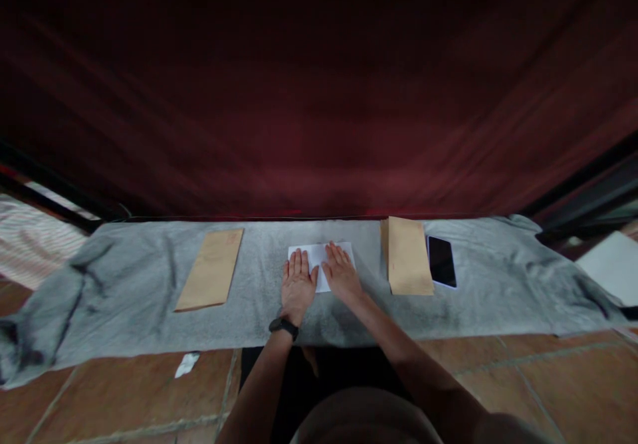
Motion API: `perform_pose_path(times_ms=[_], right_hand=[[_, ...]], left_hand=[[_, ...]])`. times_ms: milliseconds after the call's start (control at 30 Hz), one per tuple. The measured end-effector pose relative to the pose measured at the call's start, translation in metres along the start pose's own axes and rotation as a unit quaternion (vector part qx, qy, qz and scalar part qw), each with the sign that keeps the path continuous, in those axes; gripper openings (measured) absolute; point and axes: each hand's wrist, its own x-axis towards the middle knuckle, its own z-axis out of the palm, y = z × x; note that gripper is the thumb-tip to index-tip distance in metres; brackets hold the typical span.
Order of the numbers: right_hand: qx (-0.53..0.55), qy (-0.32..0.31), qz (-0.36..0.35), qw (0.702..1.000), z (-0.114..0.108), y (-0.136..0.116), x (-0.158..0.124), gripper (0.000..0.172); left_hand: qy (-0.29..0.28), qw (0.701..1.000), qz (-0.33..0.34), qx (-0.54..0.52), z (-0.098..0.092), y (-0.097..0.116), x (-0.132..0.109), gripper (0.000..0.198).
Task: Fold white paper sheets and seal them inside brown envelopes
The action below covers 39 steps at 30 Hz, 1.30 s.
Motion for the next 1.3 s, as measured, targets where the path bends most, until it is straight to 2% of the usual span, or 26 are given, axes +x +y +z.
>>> perform_pose_path(times_ms=[100, 167, 400, 500, 733, 1000, 1300], right_hand=[[0.015, -0.038, -0.024, 0.999, 0.009, -0.02, 0.014, 0.053], [0.014, -0.042, -0.026, 0.999, 0.014, -0.023, 0.018, 0.052], [-0.022, -0.01, 0.0, 1.0, 0.016, 0.0, 0.015, 0.053], [-0.032, 0.008, 0.033, 0.999, 0.015, 0.013, 0.011, 0.054], [-0.054, 0.029, 0.06, 0.996, 0.008, 0.035, -0.007, 0.056], [-0.063, 0.013, 0.066, 0.996, -0.005, 0.035, -0.02, 0.055], [-0.052, 0.028, 0.061, 0.996, -0.01, 0.031, -0.019, 0.055]], left_hand=[[-0.007, 1.0, 0.002, 0.005, 0.0, -0.002, 0.0, 0.058], [-0.009, 1.0, 0.006, 0.01, 0.001, -0.002, 0.0, 0.057], [0.001, 1.0, 0.004, 0.01, 0.004, -0.003, -0.001, 0.061], [0.003, 1.0, 0.003, 0.004, 0.003, -0.003, -0.001, 0.061], [0.012, 1.0, 0.008, 0.003, 0.001, -0.002, -0.001, 0.061], [0.014, 1.0, 0.003, -0.007, -0.008, -0.005, -0.009, 0.06], [0.0, 1.0, -0.012, -0.024, -0.02, -0.027, -0.033, 0.059]])
